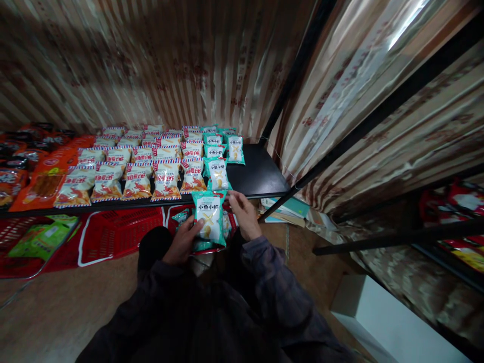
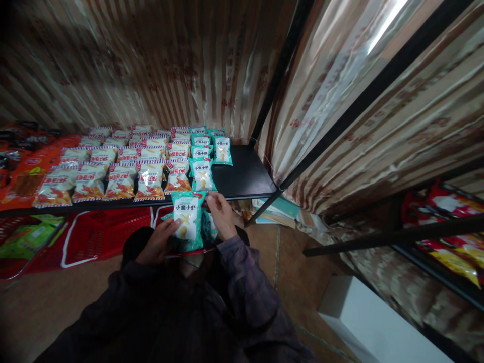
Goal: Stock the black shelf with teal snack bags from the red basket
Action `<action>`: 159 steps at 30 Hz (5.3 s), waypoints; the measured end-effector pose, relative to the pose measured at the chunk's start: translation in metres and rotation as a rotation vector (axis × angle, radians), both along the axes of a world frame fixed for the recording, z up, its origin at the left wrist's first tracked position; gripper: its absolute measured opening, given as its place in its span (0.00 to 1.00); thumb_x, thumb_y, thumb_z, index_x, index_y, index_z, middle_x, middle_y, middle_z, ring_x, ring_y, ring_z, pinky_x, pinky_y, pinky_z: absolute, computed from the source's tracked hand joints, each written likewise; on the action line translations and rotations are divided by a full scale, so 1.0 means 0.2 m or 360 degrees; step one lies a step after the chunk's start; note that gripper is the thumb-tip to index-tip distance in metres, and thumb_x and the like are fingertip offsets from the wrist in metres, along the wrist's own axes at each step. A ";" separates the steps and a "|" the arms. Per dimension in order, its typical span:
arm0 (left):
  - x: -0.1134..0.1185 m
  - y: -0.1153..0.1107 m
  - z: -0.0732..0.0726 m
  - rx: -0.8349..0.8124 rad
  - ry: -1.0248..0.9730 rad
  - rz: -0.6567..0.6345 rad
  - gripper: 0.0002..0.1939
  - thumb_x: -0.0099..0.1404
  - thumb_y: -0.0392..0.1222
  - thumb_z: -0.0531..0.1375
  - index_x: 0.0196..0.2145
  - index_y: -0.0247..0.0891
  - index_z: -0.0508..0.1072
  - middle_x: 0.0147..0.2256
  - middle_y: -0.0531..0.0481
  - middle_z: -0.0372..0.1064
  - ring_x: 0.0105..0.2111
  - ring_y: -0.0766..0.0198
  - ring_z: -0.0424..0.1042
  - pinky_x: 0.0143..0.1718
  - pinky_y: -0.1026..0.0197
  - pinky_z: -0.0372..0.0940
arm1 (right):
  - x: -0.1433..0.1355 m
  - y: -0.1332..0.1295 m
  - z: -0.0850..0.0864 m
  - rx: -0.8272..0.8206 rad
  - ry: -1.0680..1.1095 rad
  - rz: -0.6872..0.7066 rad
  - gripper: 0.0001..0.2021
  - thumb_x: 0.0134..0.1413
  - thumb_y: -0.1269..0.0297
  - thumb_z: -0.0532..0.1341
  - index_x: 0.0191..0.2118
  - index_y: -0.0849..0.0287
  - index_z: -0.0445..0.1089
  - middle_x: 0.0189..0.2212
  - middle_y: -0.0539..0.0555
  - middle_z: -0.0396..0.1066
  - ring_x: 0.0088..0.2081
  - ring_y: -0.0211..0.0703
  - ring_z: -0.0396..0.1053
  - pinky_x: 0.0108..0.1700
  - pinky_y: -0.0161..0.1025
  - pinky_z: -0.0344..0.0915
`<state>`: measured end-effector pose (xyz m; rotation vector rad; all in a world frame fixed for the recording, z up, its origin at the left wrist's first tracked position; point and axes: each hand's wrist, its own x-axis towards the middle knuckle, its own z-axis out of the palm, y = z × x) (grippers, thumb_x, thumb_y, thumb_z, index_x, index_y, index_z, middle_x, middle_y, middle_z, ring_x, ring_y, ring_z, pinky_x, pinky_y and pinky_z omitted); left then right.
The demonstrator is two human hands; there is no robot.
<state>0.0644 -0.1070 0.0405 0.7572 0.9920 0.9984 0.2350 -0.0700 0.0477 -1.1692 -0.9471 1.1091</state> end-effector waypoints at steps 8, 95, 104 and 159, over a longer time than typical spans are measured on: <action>0.07 0.06 0.13 0.0042 -0.0214 0.0559 0.26 0.49 0.50 0.66 0.43 0.35 0.68 0.43 0.43 0.73 0.42 0.56 0.73 0.42 0.58 0.67 | -0.11 -0.18 -0.01 -0.0305 0.0319 0.0402 0.24 0.35 0.52 0.71 0.41 0.58 0.69 0.29 0.49 0.75 0.31 0.38 0.72 0.35 0.34 0.69; 0.05 0.00 0.26 0.0063 -0.0273 0.0281 0.15 0.49 0.49 0.67 0.31 0.35 0.75 0.33 0.46 0.76 0.43 0.52 0.72 0.43 0.59 0.66 | -0.09 -0.05 0.09 -0.0100 0.0209 0.0057 0.15 0.34 0.52 0.70 0.22 0.59 0.71 0.18 0.44 0.65 0.22 0.33 0.61 0.27 0.33 0.59; 0.04 0.02 0.17 0.0109 -0.0220 0.0258 0.18 0.50 0.51 0.66 0.34 0.36 0.75 0.31 0.47 0.75 0.37 0.56 0.74 0.37 0.60 0.67 | -0.11 -0.07 0.11 -0.0088 0.0170 -0.0030 0.18 0.34 0.48 0.69 0.24 0.59 0.73 0.17 0.46 0.67 0.23 0.37 0.64 0.26 0.34 0.61; 0.11 0.00 0.11 0.0219 -0.0173 0.0076 0.25 0.50 0.50 0.68 0.43 0.32 0.75 0.42 0.40 0.74 0.43 0.54 0.73 0.44 0.53 0.69 | -0.08 -0.24 -0.02 0.0088 0.0215 -0.0256 0.21 0.41 0.57 0.69 0.42 0.61 0.73 0.39 0.55 0.76 0.39 0.44 0.72 0.46 0.43 0.67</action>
